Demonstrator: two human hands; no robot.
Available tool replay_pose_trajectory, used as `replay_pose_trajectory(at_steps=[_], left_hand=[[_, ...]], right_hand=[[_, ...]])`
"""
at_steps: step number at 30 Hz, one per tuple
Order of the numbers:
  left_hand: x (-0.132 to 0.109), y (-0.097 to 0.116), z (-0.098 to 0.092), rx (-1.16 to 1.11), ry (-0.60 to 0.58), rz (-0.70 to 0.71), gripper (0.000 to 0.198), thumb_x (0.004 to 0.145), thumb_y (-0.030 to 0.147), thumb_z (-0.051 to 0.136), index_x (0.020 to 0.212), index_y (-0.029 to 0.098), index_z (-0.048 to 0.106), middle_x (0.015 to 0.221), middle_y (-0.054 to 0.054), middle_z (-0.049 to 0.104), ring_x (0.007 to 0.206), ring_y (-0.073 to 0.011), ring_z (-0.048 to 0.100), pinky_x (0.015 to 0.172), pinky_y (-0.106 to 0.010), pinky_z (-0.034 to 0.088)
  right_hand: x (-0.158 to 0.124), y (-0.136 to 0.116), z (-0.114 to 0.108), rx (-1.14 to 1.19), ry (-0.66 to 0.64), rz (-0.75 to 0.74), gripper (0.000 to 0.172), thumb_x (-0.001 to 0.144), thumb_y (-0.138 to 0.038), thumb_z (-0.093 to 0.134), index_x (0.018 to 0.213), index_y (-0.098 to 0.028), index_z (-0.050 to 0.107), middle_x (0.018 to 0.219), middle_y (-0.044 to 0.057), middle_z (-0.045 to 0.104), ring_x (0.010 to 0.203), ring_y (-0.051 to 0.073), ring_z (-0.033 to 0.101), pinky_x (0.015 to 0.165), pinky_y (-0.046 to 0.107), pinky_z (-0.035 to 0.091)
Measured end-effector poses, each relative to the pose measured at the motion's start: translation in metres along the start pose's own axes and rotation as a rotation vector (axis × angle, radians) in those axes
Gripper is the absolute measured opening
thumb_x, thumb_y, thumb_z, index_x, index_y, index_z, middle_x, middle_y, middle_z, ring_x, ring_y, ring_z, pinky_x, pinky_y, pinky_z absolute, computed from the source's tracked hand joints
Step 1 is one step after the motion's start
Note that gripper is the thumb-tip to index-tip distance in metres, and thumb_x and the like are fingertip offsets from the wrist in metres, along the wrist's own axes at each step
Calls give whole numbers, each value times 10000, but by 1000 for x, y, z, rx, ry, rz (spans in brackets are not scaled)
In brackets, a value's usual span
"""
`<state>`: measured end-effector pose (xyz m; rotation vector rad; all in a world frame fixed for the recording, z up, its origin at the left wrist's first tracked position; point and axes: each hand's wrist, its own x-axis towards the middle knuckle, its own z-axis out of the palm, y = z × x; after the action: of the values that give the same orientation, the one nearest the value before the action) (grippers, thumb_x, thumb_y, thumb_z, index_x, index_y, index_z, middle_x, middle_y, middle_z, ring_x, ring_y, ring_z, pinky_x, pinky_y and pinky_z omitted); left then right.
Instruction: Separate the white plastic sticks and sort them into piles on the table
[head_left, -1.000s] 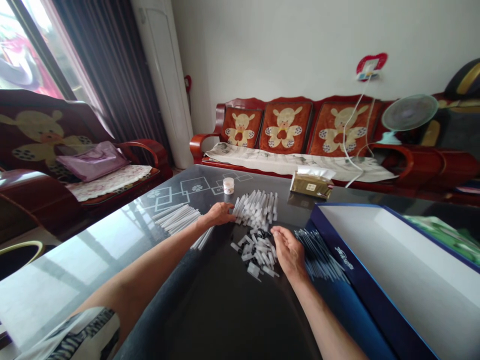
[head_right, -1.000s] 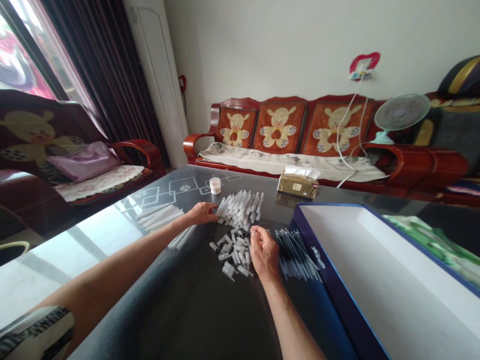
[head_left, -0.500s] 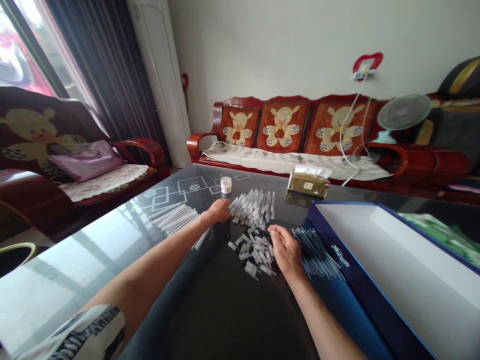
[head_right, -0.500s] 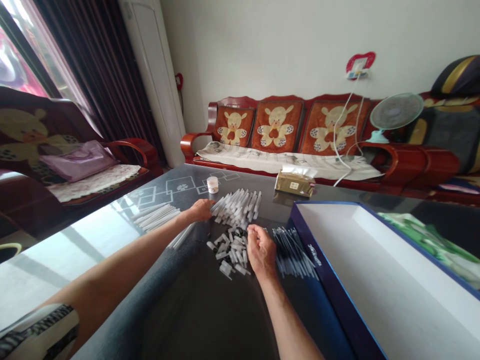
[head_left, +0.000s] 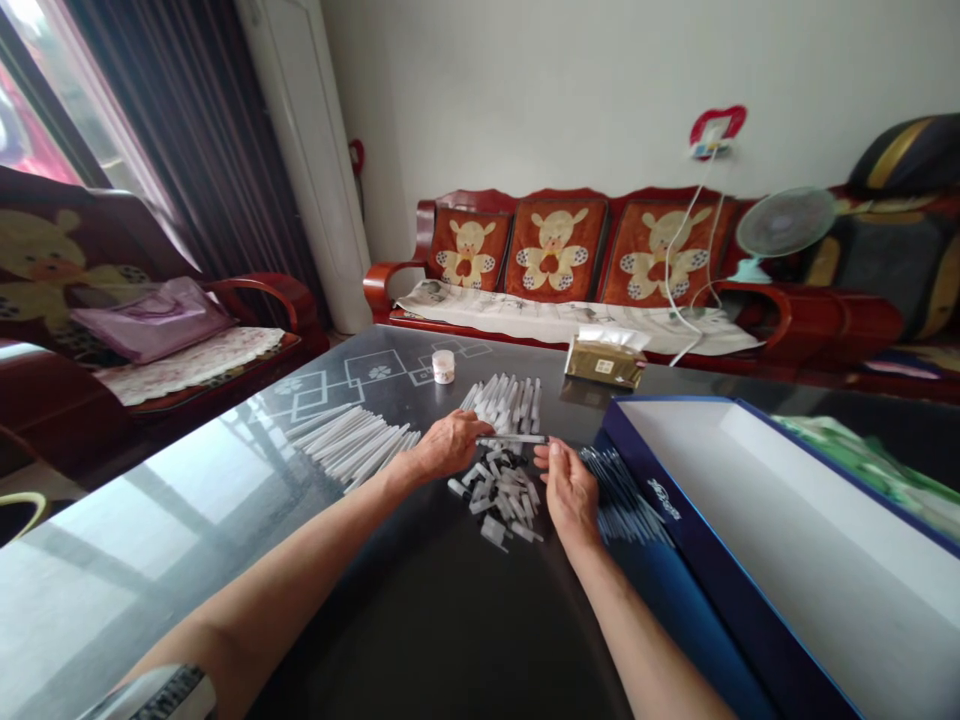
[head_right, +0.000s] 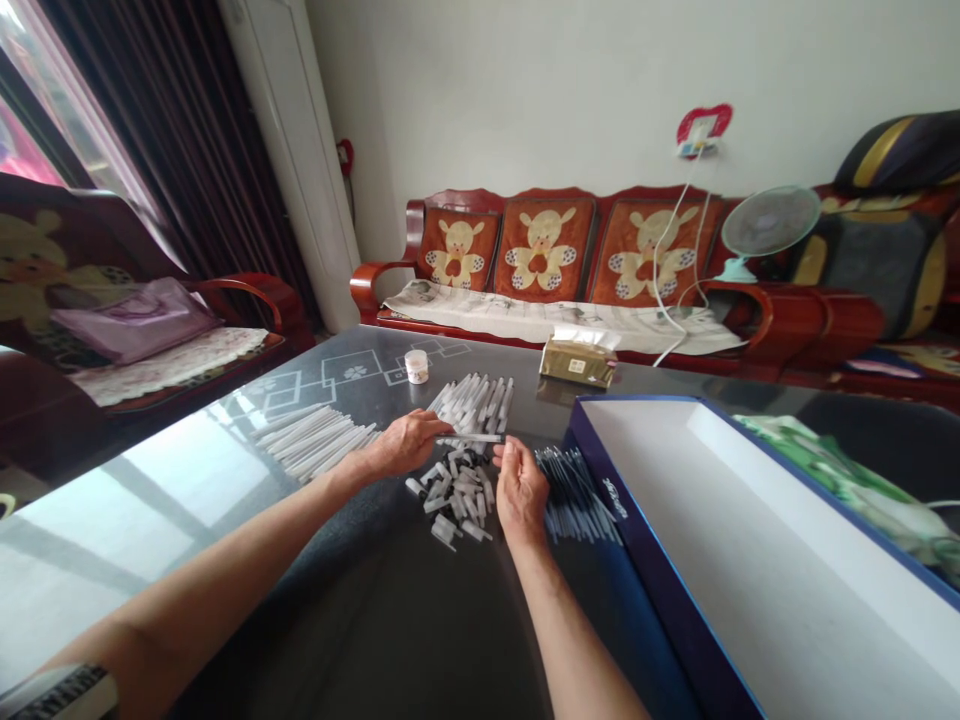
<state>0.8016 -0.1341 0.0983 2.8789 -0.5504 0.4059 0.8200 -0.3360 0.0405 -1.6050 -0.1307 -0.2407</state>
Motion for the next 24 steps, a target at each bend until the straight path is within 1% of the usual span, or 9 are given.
replay_pose_trajectory(at_steps=[4, 7, 9, 11, 13, 15, 17, 19, 24], left_hand=[[-3, 2, -2, 68, -38, -3, 420, 754, 49, 430, 1084, 209, 634, 931, -48, 636, 921, -181, 587, 840, -282, 480], [-5, 9, 0, 158, -22, 9, 365, 763, 89, 459, 1067, 203, 627, 902, -48, 627, 865, -188, 588, 821, -299, 474], [-4, 19, 4, 202, 14, 12, 327, 792, 121, 465, 1074, 195, 611, 878, -51, 615, 810, -188, 588, 801, -317, 468], [-3, 33, 9, 224, 65, 18, 292, 849, 162, 441, 1100, 192, 589, 865, -52, 601, 767, -184, 582, 768, -324, 462], [-1, 46, 15, 235, 120, 41, 263, 906, 212, 407, 1107, 190, 575, 849, -53, 588, 753, -184, 573, 735, -323, 452], [-1, 54, 21, 235, 178, 70, 248, 938, 264, 392, 1088, 197, 578, 837, -55, 580, 770, -188, 562, 721, -318, 438], [-2, 55, 27, 220, 233, 87, 248, 954, 300, 382, 1058, 207, 587, 837, -56, 575, 789, -187, 548, 716, -308, 426], [-5, 51, 33, 200, 271, 98, 266, 965, 323, 363, 1032, 210, 594, 838, -53, 573, 790, -184, 534, 710, -302, 418], [-10, 38, 38, 178, 312, 126, 313, 972, 374, 345, 948, 204, 607, 783, -38, 565, 741, -179, 509, 689, -295, 397]], right_hand=[[-2, -6, -1, 18, -5, 19, 456, 787, -569, 530, 927, -150, 644, 879, 115, 718, 762, 225, 682, 676, 313, 542], [-3, -8, -3, 26, -5, 25, 413, 777, -543, 555, 891, -158, 650, 850, 110, 725, 754, 233, 685, 649, 306, 543], [-2, -7, -3, 7, 0, 24, 391, 780, -531, 554, 863, -163, 654, 826, 107, 728, 741, 235, 686, 642, 307, 543], [-1, -6, -3, -24, -3, 13, 375, 779, -527, 559, 835, -170, 662, 799, 102, 727, 726, 236, 685, 642, 310, 542], [-1, -4, -3, -49, -24, -10, 368, 780, -526, 562, 817, -176, 670, 772, 94, 724, 723, 238, 683, 648, 315, 541], [-1, -3, -3, -68, -50, -39, 370, 788, -526, 558, 813, -177, 678, 754, 86, 722, 720, 238, 680, 654, 318, 540], [-2, -3, -3, -90, -71, -71, 378, 799, -525, 551, 823, -174, 689, 754, 81, 725, 716, 234, 678, 662, 317, 537], [-4, -4, -3, -126, -90, -106, 380, 806, -518, 551, 839, -171, 702, 772, 80, 730, 726, 233, 679, 675, 314, 532], [-7, -10, -4, -191, -126, -157, 366, 803, -487, 561, 886, -167, 718, 829, 78, 738, 769, 236, 681, 715, 321, 532]])
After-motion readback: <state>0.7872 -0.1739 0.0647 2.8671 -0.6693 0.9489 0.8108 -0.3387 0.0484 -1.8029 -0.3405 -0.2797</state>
